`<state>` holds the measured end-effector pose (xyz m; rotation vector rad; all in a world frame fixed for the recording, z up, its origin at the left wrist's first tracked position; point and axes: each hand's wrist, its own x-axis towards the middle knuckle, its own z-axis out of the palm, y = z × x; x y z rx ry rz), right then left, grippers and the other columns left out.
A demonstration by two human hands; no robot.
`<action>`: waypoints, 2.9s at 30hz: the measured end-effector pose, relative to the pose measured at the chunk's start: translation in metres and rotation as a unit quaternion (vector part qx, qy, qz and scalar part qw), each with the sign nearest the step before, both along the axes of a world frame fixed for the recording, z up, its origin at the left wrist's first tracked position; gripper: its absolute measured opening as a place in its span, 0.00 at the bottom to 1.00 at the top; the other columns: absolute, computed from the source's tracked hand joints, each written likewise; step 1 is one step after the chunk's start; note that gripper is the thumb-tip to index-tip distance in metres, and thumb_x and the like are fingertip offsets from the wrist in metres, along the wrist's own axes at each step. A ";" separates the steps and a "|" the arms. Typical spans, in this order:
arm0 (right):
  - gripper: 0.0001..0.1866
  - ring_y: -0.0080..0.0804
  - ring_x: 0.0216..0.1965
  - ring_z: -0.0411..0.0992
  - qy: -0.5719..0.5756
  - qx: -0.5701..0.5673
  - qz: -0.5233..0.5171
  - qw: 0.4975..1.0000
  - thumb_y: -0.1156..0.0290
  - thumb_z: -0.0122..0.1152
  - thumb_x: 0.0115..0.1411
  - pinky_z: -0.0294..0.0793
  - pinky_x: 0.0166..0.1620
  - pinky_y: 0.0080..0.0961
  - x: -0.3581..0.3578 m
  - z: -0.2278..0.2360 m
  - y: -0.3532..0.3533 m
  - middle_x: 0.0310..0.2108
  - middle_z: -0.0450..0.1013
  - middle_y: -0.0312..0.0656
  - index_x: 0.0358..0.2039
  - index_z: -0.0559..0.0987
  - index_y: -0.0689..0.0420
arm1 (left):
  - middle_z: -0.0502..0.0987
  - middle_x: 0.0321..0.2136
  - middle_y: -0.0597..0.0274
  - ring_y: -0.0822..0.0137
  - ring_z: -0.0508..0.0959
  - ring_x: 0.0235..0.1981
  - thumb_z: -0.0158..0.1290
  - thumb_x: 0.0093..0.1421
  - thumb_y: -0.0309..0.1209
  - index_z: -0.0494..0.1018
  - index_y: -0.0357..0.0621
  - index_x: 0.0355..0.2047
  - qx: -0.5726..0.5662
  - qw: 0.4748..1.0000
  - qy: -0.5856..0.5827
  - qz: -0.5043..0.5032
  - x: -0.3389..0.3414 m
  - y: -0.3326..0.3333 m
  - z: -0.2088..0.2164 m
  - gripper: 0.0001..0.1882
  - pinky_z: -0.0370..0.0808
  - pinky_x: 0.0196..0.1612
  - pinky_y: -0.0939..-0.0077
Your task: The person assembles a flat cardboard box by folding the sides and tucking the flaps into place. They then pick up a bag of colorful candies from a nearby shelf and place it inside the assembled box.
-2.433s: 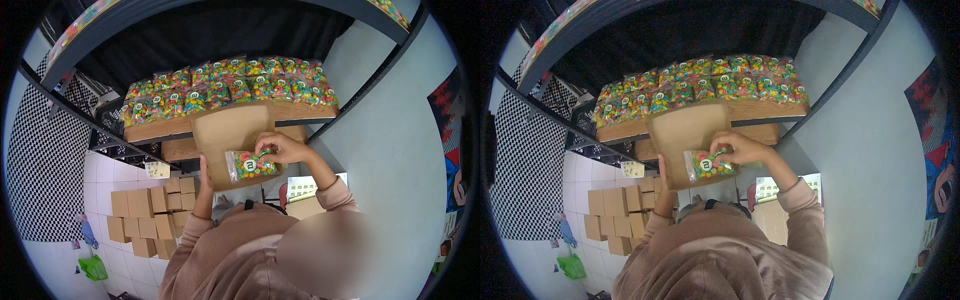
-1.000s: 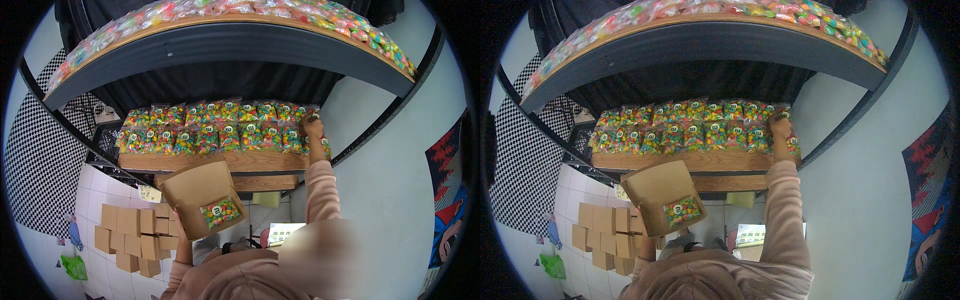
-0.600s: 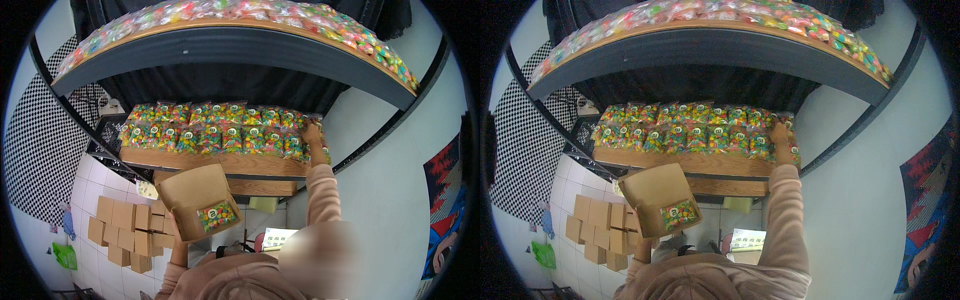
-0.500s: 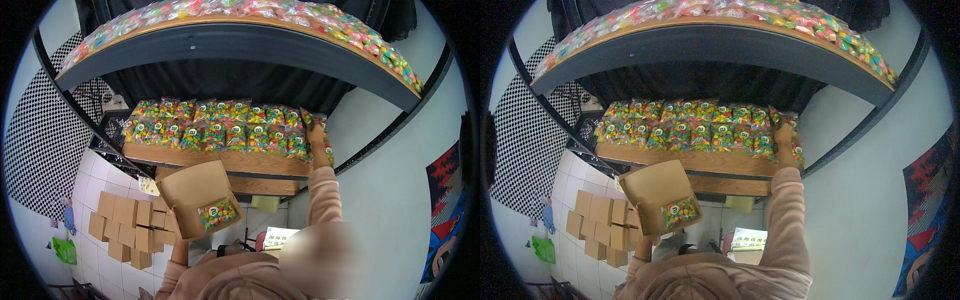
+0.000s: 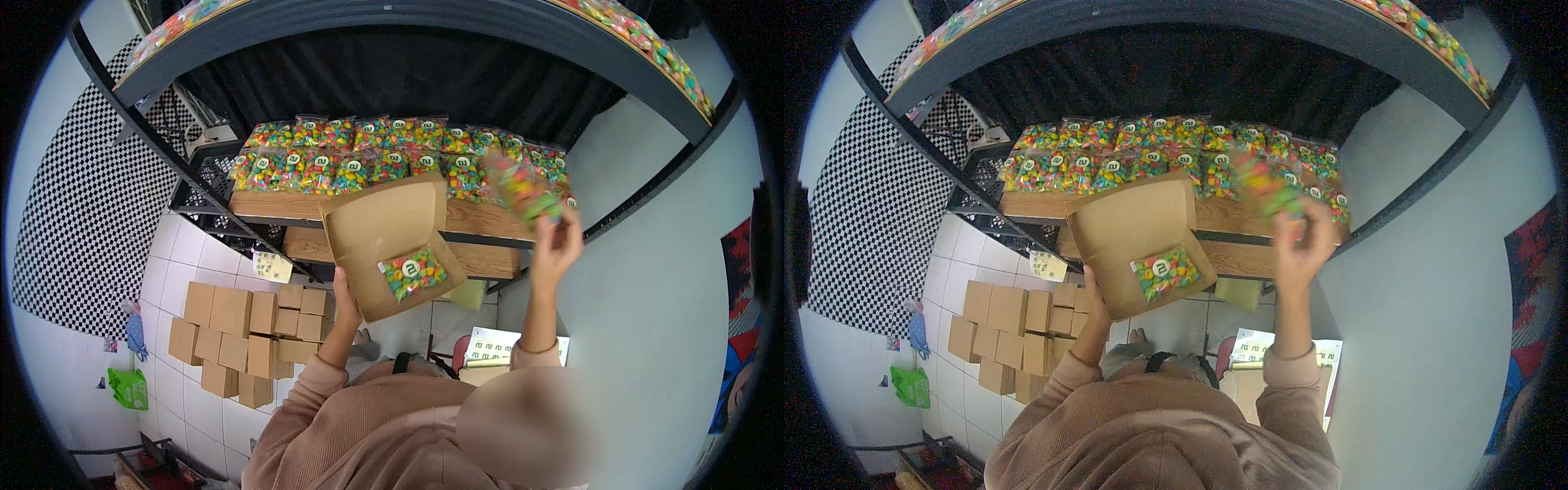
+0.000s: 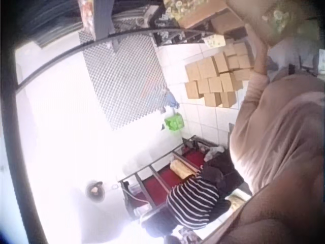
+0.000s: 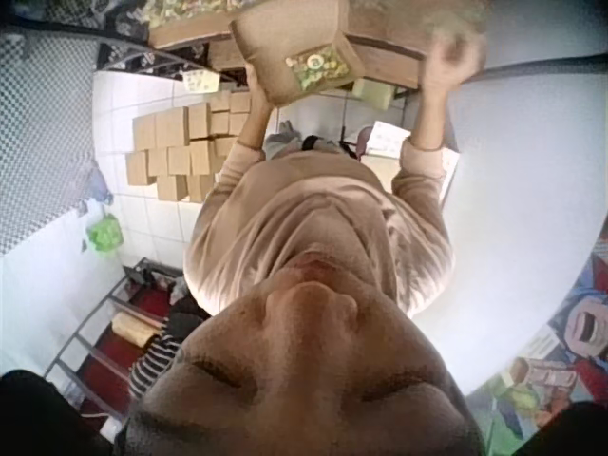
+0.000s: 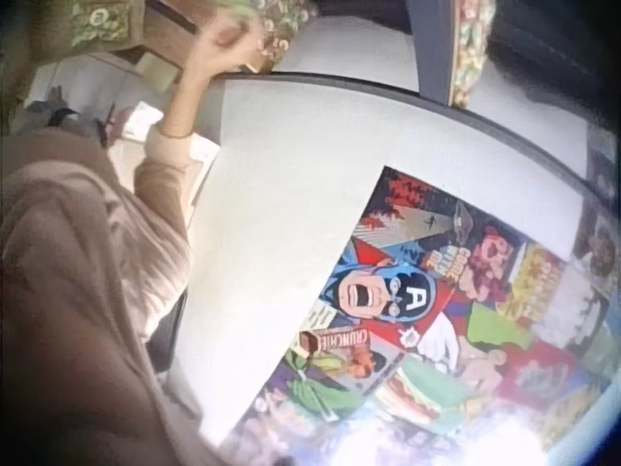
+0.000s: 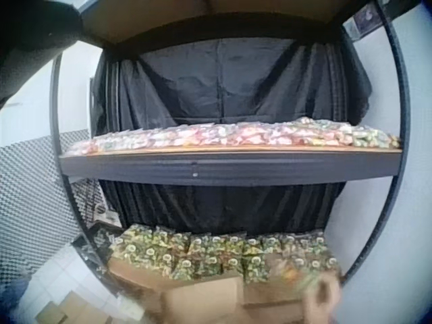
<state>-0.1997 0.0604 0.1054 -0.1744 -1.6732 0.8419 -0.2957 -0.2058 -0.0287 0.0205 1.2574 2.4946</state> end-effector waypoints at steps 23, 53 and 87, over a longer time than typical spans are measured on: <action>0.25 0.47 0.50 0.57 -0.477 0.202 0.248 0.819 0.53 0.58 0.49 0.52 0.54 0.46 -0.009 -0.022 -0.121 0.48 0.62 0.46 0.46 0.73 0.51 | 0.66 0.47 0.49 0.58 0.70 0.46 0.31 0.56 0.63 0.57 0.37 0.52 0.085 0.984 -0.023 -0.154 0.011 0.015 0.019 0.40 0.69 0.48 0.65; 0.27 0.37 0.48 0.65 -0.338 0.020 0.389 0.857 0.66 0.63 0.48 0.61 0.53 0.33 0.017 0.000 -0.012 0.47 0.67 0.43 0.49 0.67 0.57 | 0.60 0.53 0.53 0.59 0.62 0.53 0.30 0.57 0.62 0.52 0.39 0.56 -0.031 0.995 -0.022 -0.096 0.002 0.039 0.007 0.40 0.60 0.55 0.66; 0.36 0.51 0.47 0.67 -0.450 -0.072 -0.278 0.846 0.63 0.63 0.45 0.67 0.47 0.34 0.001 -0.138 0.264 0.43 0.67 0.62 0.50 0.61 0.71 | 0.62 0.53 0.58 0.61 0.64 0.52 0.33 0.58 0.59 0.55 0.43 0.56 0.065 0.995 -0.052 -0.057 -0.014 0.032 -0.014 0.36 0.61 0.54 0.67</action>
